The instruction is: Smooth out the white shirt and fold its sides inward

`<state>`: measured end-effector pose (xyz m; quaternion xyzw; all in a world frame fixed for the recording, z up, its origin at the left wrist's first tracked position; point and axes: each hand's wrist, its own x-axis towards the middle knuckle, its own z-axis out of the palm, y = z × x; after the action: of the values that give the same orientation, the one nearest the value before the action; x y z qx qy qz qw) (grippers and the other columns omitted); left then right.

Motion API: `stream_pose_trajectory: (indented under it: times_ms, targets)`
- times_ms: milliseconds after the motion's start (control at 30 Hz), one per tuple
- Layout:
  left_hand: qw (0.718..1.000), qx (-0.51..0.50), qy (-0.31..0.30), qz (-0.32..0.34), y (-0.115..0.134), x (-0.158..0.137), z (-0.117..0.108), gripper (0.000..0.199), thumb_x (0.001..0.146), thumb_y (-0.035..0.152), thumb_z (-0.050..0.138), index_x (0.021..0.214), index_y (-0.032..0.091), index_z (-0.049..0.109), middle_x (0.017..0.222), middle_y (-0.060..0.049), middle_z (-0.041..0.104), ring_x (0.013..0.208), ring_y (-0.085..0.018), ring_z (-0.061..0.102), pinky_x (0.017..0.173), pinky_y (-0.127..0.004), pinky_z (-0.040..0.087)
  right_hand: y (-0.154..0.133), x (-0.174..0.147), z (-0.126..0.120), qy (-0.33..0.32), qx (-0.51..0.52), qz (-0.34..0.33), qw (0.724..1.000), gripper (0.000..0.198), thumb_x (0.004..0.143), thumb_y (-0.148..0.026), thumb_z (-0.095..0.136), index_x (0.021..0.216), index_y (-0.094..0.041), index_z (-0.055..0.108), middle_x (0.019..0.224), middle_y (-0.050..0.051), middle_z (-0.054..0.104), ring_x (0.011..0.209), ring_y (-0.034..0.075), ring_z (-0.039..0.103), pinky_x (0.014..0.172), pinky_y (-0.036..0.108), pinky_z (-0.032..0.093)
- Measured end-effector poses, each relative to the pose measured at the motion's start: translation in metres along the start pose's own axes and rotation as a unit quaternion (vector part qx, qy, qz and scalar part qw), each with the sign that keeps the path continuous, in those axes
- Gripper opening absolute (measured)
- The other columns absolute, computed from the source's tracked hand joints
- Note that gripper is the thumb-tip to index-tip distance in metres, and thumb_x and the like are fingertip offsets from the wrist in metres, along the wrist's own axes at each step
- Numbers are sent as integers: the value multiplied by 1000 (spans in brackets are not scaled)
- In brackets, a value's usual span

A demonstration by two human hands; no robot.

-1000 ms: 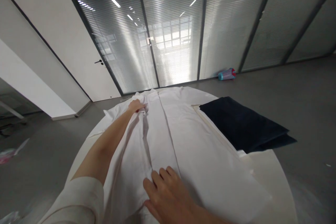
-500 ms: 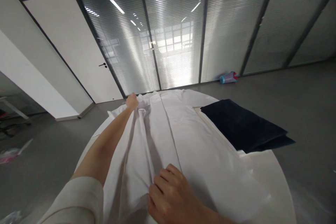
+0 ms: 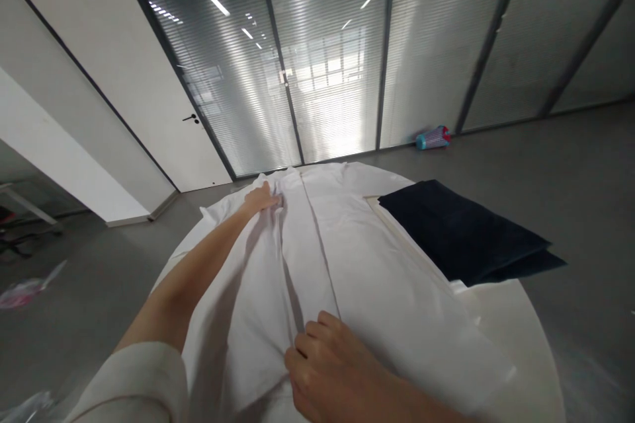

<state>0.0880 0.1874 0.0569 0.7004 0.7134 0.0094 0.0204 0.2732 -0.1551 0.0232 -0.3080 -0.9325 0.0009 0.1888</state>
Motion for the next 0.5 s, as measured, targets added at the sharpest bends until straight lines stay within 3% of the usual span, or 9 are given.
stream_pose_trajectory:
  times_ms: [100, 233, 333, 500]
  targets:
    - [998, 17, -55, -1, -4, -16, -1, 63, 80, 56, 64, 129, 20, 49, 84, -7, 73, 71, -26, 72, 80, -35, 48, -2, 0, 2, 4, 4, 4, 1000, 11, 89, -26, 64, 82, -19, 58, 75, 1, 67, 72, 19, 60, 71, 36, 38]
    - [994, -18, -104, -5, -4, -26, 6, 75, 83, 58, 59, 141, 16, 36, 81, -5, 73, 62, -22, 71, 70, -30, 50, -2, 0, 6, -5, 13, 2, 1000, 10, 89, -26, 63, 84, -19, 58, 76, 1, 67, 71, 19, 60, 73, 36, 38]
    - [993, -36, -110, 11, -4, -26, 7, 78, 85, 57, 57, 144, 15, 29, 85, -6, 74, 64, -21, 71, 67, -29, 51, -1, 0, 9, -15, 13, -8, 1000, 9, 89, -25, 63, 85, -19, 59, 76, 1, 67, 73, 20, 60, 74, 37, 39]
    - [999, 26, -37, 12, -3, -18, -4, 76, 81, 39, 66, 144, 17, 31, 101, -13, 73, 96, -31, 71, 88, -41, 49, 0, -1, 10, -37, 13, -3, 999, 6, 90, -23, 61, 86, -19, 59, 77, 2, 67, 74, 20, 60, 76, 36, 39]
